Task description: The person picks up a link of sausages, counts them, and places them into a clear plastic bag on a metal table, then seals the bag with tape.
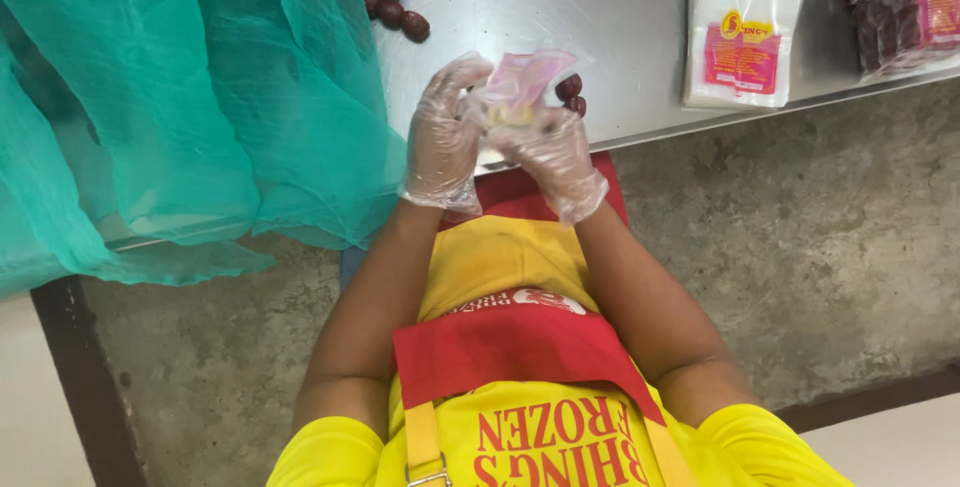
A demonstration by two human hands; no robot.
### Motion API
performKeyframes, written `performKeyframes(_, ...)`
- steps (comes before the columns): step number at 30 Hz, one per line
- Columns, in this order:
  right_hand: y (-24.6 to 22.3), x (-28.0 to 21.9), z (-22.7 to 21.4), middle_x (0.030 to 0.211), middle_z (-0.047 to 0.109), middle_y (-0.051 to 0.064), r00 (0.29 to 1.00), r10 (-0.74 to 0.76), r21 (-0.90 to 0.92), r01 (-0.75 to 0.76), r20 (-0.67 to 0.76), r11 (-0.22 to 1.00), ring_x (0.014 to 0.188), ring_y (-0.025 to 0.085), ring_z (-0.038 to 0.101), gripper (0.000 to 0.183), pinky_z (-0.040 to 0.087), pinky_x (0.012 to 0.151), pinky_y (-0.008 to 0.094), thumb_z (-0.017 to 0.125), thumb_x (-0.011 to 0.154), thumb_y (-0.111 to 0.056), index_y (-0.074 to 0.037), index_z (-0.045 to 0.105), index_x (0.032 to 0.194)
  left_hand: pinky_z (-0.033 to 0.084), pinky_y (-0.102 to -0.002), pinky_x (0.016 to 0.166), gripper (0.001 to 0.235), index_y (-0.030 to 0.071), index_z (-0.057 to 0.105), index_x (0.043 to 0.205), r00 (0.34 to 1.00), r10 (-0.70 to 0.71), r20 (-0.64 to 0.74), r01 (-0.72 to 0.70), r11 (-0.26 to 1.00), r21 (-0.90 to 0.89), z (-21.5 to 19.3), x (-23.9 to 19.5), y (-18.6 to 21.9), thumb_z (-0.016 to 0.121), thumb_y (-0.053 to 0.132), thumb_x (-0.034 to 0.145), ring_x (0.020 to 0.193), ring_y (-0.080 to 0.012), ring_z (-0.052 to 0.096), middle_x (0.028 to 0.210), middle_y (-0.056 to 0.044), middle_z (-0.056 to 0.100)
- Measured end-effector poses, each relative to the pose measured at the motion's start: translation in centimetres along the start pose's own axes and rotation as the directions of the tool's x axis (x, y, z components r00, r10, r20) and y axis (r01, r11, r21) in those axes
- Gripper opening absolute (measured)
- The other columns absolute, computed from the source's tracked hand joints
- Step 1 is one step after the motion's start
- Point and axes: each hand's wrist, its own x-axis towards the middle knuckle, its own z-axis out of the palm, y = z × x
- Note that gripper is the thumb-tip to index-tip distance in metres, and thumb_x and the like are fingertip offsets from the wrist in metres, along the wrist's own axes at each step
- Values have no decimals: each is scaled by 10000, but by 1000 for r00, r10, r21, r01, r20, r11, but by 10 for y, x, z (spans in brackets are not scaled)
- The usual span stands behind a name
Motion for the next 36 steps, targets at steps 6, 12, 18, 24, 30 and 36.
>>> performKeyframes(6,-53,-4,-10,808,729,54,847,447,274,-374,-288,886,634,110,656,245,570,532,272,720,917,-169,-34,718,1122,549,-333,950,229,87,707,1124,997,75,-8,-73,988,136,7,-5,5,704,-51,942,1080,-223,662,1140,-92,655)
performKeyframes(12,-6,12,-37,903,572,36,890,-251,-580,-18,-381,814,806,138,582,210,540,617,334,748,910,-57,-65,544,958,545,-336,911,241,108,679,1104,983,173,66,-183,957,223,26,-7,-2,670,-55,926,999,-209,652,1078,-37,660)
performKeyframes(18,24,9,-30,838,594,68,849,112,310,64,-517,948,642,135,545,168,446,522,283,739,1014,-8,-53,577,1019,540,-341,808,172,100,673,1097,987,107,-118,-58,932,358,23,3,-6,668,-22,976,911,-198,599,1017,-72,624)
performKeyframes(24,19,-27,-45,771,673,32,868,397,708,-479,297,518,514,55,508,120,394,430,189,742,876,-96,-38,696,970,522,-283,606,109,25,698,1050,787,-500,362,617,612,-495,-11,-20,-7,707,42,942,681,-134,628,861,-69,707)
performKeyframes(30,9,-66,-48,849,684,53,634,-84,589,-652,769,478,762,135,614,371,498,718,275,829,862,-403,-116,679,680,588,-313,733,63,-13,712,951,513,-133,848,723,600,-343,-55,-85,-66,756,32,952,755,-154,698,872,-76,733)
performKeyframes(36,-7,1,-41,699,626,-10,770,207,72,-310,603,948,608,106,589,249,514,527,302,885,712,-75,-105,638,730,503,-209,525,159,45,706,1064,775,-223,591,548,702,-454,-79,-47,-110,655,180,999,666,-91,618,900,-67,715)
